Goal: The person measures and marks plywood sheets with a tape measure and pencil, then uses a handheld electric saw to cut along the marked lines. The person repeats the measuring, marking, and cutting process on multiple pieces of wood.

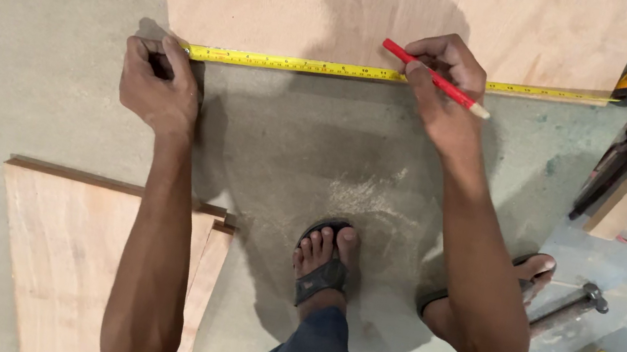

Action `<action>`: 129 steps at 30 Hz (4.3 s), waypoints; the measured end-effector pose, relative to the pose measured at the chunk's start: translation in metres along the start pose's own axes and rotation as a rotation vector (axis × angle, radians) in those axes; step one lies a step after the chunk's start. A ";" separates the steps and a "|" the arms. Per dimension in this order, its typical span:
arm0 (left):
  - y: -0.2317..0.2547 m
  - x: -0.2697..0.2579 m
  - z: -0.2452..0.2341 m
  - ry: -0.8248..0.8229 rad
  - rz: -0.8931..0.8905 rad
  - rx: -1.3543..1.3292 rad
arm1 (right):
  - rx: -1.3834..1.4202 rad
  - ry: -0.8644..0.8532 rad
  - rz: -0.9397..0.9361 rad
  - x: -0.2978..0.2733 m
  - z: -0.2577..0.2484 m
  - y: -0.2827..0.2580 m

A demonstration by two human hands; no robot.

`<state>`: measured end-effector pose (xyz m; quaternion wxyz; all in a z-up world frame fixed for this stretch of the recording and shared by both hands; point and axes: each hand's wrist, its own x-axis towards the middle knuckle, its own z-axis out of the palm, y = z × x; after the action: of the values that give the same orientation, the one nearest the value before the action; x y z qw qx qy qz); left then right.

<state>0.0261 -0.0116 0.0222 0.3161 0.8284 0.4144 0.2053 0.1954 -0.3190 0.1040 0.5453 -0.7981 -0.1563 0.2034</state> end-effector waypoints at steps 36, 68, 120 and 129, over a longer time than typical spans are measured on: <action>-0.001 -0.001 0.000 0.013 0.058 0.043 | 0.221 0.089 -0.012 0.012 -0.010 0.007; 0.006 0.002 -0.002 0.062 0.066 0.012 | 0.240 -0.051 0.111 0.026 0.006 0.023; 0.091 -0.078 0.046 -0.308 0.792 0.065 | -0.866 0.388 0.023 -0.036 -0.269 0.127; 0.088 -0.080 0.054 -0.287 0.793 0.095 | -0.772 0.445 -0.142 -0.053 -0.284 0.124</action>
<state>0.0620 -0.1360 0.0385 0.2288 0.9575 0.0244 0.1741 0.2929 -0.6173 0.0881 0.2404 -0.9547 -0.1539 -0.0843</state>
